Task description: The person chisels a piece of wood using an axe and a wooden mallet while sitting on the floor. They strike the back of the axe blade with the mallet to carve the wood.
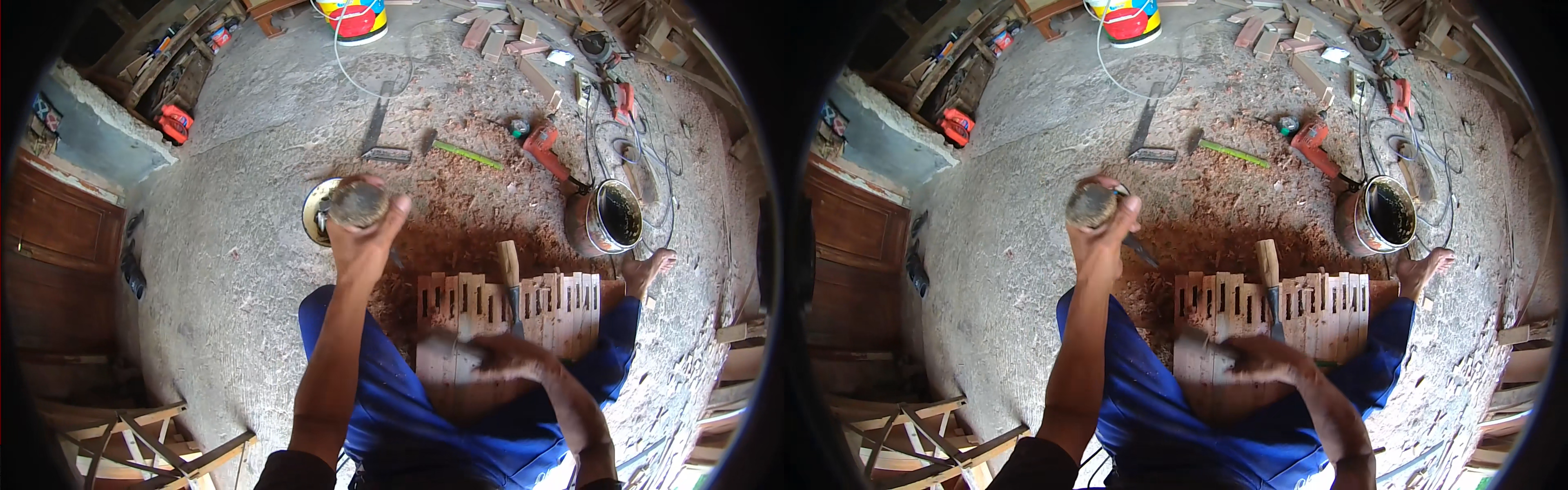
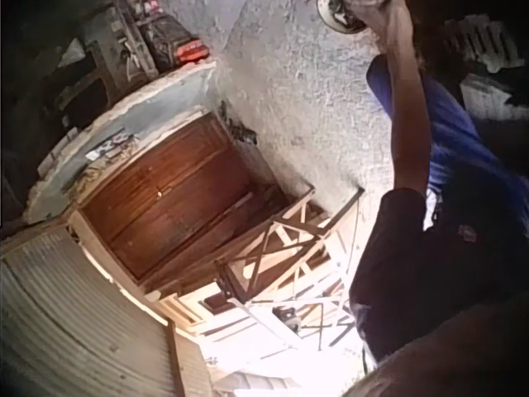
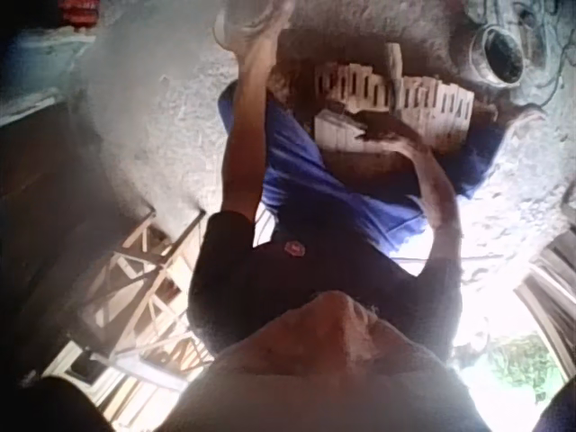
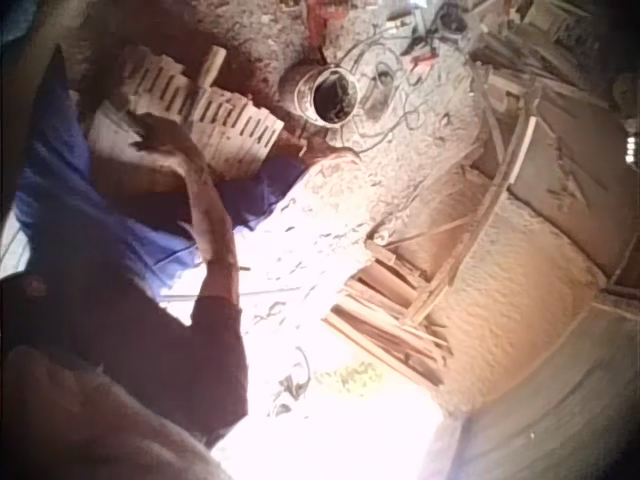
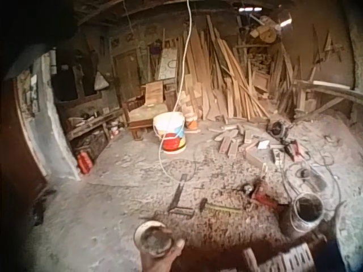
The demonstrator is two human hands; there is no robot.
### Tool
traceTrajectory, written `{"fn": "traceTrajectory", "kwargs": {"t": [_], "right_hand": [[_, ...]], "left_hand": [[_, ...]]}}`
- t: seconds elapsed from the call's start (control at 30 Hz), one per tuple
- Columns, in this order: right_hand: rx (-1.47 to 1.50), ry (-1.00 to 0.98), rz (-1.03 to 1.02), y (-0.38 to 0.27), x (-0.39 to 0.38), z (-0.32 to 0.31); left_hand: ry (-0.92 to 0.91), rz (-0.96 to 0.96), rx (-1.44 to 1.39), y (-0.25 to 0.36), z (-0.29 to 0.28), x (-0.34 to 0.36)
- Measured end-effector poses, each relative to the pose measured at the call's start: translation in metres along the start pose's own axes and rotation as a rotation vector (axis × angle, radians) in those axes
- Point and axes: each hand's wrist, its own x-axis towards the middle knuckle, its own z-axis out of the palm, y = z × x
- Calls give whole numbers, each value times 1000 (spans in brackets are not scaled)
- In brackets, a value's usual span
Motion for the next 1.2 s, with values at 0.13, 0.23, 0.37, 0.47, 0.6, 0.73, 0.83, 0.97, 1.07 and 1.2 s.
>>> {"fn": "traceTrajectory", "kwargs": {"t": [0.13,0.23,0.37,0.47,0.6,0.73,0.83,0.97,1.07,1.2], "right_hand": [[61,809,128,-24,50,-28],[616,898,-14,-46,42,-33],[792,877,-40,-59,9,-5],[838,883,-26,-56,-1,18],[900,884,-36,-45,-4,42],[1013,942,-171,-52,-7,53],[797,809,-45,-89,-33,25],[-115,999,-439,-153,-58,-17],[-323,914,-304,-196,-78,-25],[-857,664,-79,-159,-48,-14]], "left_hand": [[-47,-225,117,9,-8,-46],[-30,-74,64,-14,-15,-70],[-108,-133,7,-12,-11,-77],[-94,-126,6,-14,-5,-76],[-74,-123,47,-17,-5,-78],[-224,-69,221,-31,-2,-80],[-227,52,229,-24,19,-88],[-134,33,114,-31,23,-87],[-93,146,106,-37,21,-95],[-320,241,725,-55,5,-106]]}}
